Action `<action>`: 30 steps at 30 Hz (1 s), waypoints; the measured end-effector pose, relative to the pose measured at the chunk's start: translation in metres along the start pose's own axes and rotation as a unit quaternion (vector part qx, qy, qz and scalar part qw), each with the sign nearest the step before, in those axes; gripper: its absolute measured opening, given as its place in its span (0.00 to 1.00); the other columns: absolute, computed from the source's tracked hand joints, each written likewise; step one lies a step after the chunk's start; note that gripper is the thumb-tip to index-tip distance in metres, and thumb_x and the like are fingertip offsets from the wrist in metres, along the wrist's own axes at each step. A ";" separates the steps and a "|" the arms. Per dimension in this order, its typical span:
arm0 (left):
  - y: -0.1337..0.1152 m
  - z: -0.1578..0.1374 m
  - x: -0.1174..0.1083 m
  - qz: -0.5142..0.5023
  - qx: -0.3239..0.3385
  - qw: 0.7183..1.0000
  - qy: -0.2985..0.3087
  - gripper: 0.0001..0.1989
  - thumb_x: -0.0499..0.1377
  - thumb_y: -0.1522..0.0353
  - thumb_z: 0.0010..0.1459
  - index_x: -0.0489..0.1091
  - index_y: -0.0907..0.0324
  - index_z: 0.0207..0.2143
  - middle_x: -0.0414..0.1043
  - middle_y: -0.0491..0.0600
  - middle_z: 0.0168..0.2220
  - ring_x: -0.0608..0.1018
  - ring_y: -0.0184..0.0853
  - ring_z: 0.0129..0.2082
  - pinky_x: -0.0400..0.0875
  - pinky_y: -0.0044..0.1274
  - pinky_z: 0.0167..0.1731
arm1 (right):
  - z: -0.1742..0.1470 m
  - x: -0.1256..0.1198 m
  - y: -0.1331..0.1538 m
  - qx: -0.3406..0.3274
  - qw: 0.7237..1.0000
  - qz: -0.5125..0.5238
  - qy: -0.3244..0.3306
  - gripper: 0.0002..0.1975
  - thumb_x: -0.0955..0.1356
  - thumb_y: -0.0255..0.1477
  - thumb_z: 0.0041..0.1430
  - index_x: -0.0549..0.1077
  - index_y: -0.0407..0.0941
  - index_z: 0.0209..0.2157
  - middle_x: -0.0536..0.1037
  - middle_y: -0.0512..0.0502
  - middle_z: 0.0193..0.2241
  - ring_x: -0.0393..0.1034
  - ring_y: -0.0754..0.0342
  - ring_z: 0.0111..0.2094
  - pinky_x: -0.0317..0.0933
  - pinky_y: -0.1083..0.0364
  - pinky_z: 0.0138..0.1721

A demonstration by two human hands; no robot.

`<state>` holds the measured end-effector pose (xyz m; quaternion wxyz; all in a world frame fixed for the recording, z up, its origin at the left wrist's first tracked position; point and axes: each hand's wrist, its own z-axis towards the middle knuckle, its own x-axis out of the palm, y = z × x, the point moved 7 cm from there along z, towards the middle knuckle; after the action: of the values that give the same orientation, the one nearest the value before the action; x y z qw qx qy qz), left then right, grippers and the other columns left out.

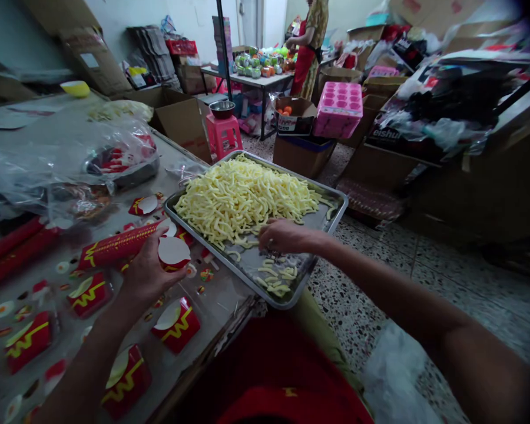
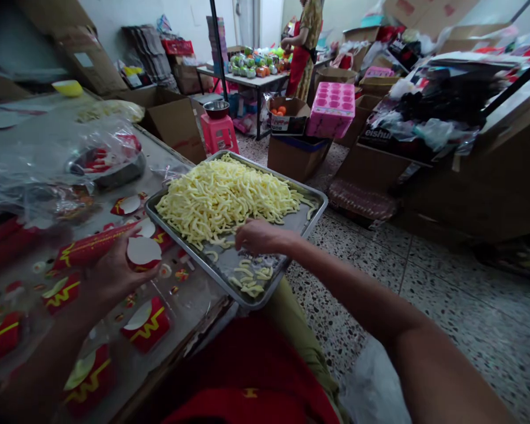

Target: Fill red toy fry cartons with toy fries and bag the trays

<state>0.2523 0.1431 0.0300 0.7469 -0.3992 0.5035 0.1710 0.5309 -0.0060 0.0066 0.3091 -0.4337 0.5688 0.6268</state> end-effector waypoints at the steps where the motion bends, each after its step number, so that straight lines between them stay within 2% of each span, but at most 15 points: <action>1: -0.004 -0.001 -0.001 -0.006 -0.003 1.000 0.002 0.45 0.69 0.60 0.52 0.55 0.53 0.69 0.73 0.54 0.60 0.80 0.50 0.54 0.76 0.41 0.55 | -0.011 -0.011 -0.017 0.043 0.998 0.041 -0.028 0.15 0.70 0.18 0.60 0.86 0.50 0.40 0.84 0.49 0.39 0.73 0.53 0.40 0.62 0.55 0.44; 3: -0.018 0.001 -0.001 -0.023 0.015 0.999 -0.020 0.45 0.69 0.61 0.51 0.56 0.53 0.69 0.70 0.54 0.62 0.78 0.50 0.57 0.74 0.42 0.58 | -0.032 -0.036 -0.046 0.135 0.978 0.091 -0.129 0.15 0.71 0.20 0.60 0.85 0.48 0.45 0.85 0.48 0.39 0.72 0.55 0.34 0.63 0.56 0.40; 5: -0.034 0.007 0.000 -0.030 0.050 0.997 -0.054 0.45 0.69 0.62 0.51 0.56 0.55 0.69 0.67 0.57 0.65 0.74 0.52 0.62 0.70 0.45 0.63 | -0.048 -0.051 -0.061 0.181 0.959 0.095 -0.194 0.14 0.72 0.22 0.58 0.85 0.45 0.46 0.85 0.47 0.40 0.72 0.56 0.33 0.63 0.57 0.39; 9: -0.054 0.019 0.002 0.011 0.085 0.991 -0.100 0.47 0.68 0.62 0.50 0.57 0.63 0.70 0.65 0.64 0.62 0.69 0.59 0.64 0.67 0.49 0.64 | -0.057 -0.047 -0.057 0.160 0.974 0.043 -0.157 0.10 0.73 0.23 0.58 0.86 0.46 0.39 0.84 0.47 0.35 0.73 0.56 0.33 0.62 0.56 0.39; 14: -0.062 0.012 -0.002 0.007 0.111 0.987 -0.111 0.44 0.67 0.60 0.55 0.59 0.61 0.70 0.65 0.60 0.62 0.69 0.55 0.65 0.66 0.45 0.66 | -0.069 -0.058 -0.056 0.187 0.954 0.005 -0.233 0.08 0.72 0.26 0.62 0.86 0.44 0.37 0.85 0.45 0.34 0.76 0.52 0.34 0.62 0.54 0.40; 16: -0.064 0.006 -0.002 -0.004 0.107 0.988 -0.111 0.42 0.68 0.59 0.55 0.60 0.59 0.69 0.65 0.59 0.61 0.71 0.55 0.64 0.67 0.45 0.66 | -0.060 -0.056 -0.053 0.174 0.962 -0.021 -0.207 0.08 0.71 0.28 0.64 0.86 0.46 0.38 0.85 0.45 0.36 0.76 0.52 0.36 0.61 0.54 0.40; 19: -0.072 0.000 0.000 -0.012 0.108 0.989 -0.096 0.41 0.69 0.59 0.56 0.61 0.57 0.69 0.67 0.58 0.58 0.74 0.54 0.59 0.69 0.44 0.65 | -0.036 -0.043 -0.044 0.134 0.981 -0.070 -0.122 0.09 0.71 0.33 0.68 0.85 0.48 0.43 0.84 0.45 0.40 0.75 0.51 0.38 0.60 0.55 0.40; 22: -0.081 -0.004 -0.003 -0.007 0.127 0.987 -0.100 0.43 0.70 0.61 0.55 0.59 0.56 0.71 0.66 0.58 0.58 0.74 0.52 0.58 0.69 0.43 0.65 | -0.017 -0.030 -0.038 0.105 0.988 -0.103 -0.055 0.14 0.77 0.38 0.62 0.84 0.47 0.47 0.81 0.42 0.45 0.74 0.49 0.42 0.60 0.54 0.41; 25: -0.079 -0.006 -0.006 -0.003 0.132 0.985 -0.111 0.45 0.70 0.63 0.55 0.57 0.55 0.72 0.66 0.57 0.58 0.73 0.51 0.60 0.68 0.41 0.66 | -0.010 -0.019 -0.036 0.080 0.989 -0.124 -0.029 0.17 0.80 0.37 0.56 0.84 0.45 0.45 0.78 0.40 0.45 0.72 0.47 0.46 0.61 0.53 0.44; 28: -0.077 -0.006 -0.001 -0.006 0.135 0.986 -0.101 0.47 0.71 0.64 0.53 0.56 0.57 0.73 0.67 0.57 0.58 0.74 0.50 0.59 0.69 0.39 0.65 | -0.012 -0.007 -0.041 0.088 0.988 -0.130 -0.003 0.13 0.79 0.33 0.58 0.85 0.47 0.45 0.77 0.42 0.44 0.71 0.49 0.43 0.61 0.54 0.44; 30: -0.081 -0.003 0.008 -0.009 0.133 0.988 -0.073 0.48 0.71 0.66 0.52 0.56 0.56 0.73 0.67 0.56 0.58 0.74 0.49 0.59 0.71 0.38 0.63 | -0.013 0.000 -0.046 0.101 0.989 -0.111 0.012 0.13 0.77 0.32 0.60 0.84 0.48 0.47 0.78 0.44 0.44 0.72 0.51 0.41 0.60 0.55 0.42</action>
<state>0.3070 0.0895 0.0565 0.8298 -0.2870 0.4621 0.1246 0.5741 -0.0117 -0.0133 0.4125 -0.4682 0.5809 0.5227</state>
